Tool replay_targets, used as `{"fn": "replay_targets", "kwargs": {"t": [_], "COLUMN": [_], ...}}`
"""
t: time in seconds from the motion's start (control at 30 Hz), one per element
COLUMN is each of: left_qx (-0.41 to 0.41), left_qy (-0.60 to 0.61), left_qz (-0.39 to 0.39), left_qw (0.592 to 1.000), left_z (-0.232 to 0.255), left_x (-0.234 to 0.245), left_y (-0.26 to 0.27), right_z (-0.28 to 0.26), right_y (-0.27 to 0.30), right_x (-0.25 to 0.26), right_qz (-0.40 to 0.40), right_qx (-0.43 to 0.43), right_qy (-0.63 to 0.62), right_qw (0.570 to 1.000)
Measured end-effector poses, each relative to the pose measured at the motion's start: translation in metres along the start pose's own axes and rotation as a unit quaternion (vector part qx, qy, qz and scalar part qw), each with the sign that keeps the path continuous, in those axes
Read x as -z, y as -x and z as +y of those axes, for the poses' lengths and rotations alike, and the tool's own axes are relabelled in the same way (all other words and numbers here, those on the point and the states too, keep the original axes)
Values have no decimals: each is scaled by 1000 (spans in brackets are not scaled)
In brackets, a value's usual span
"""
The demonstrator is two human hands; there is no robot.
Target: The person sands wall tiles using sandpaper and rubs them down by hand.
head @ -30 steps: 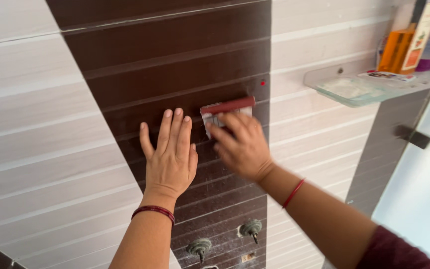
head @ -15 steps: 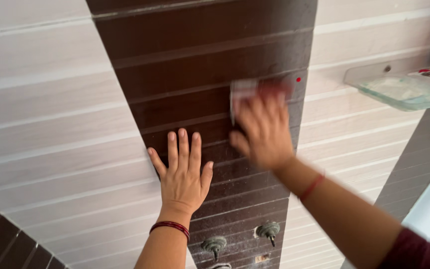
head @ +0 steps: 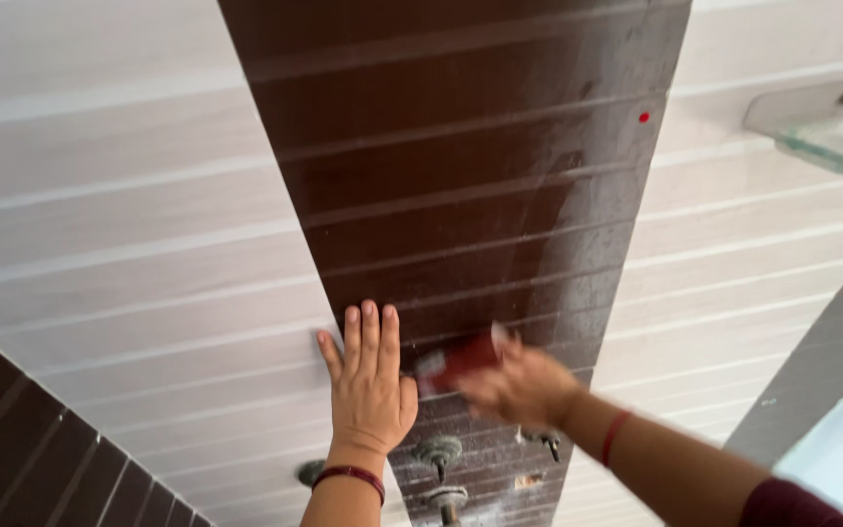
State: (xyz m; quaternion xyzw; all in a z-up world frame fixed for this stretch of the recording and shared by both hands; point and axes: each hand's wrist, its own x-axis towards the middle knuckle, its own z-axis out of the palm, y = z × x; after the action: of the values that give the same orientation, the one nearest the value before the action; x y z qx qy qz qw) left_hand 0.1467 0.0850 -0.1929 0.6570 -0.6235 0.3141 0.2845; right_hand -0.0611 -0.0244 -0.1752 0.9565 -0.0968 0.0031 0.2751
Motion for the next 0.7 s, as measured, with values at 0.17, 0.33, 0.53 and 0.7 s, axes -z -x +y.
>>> {"fn": "replay_targets", "kwargs": {"t": [0.17, 0.33, 0.53, 0.7], "left_qx": [25, 66, 139, 124], "left_qy": [41, 130, 110, -9], "left_qz": [46, 167, 92, -39], "left_qw": [998, 975, 980, 991], "left_z": [7, 14, 9, 14], "left_x": [6, 18, 22, 7], "left_y": [-5, -9, 9, 41], "right_z": [64, 35, -38, -45], "right_y": [-45, -78, -50, -32], "right_x": [111, 101, -52, -51], "right_qz": [430, 460, 355, 357], "right_qx": [-207, -228, -20, -2], "right_qy": [47, 54, 47, 51], "right_qw": [877, 857, 933, 933]}}
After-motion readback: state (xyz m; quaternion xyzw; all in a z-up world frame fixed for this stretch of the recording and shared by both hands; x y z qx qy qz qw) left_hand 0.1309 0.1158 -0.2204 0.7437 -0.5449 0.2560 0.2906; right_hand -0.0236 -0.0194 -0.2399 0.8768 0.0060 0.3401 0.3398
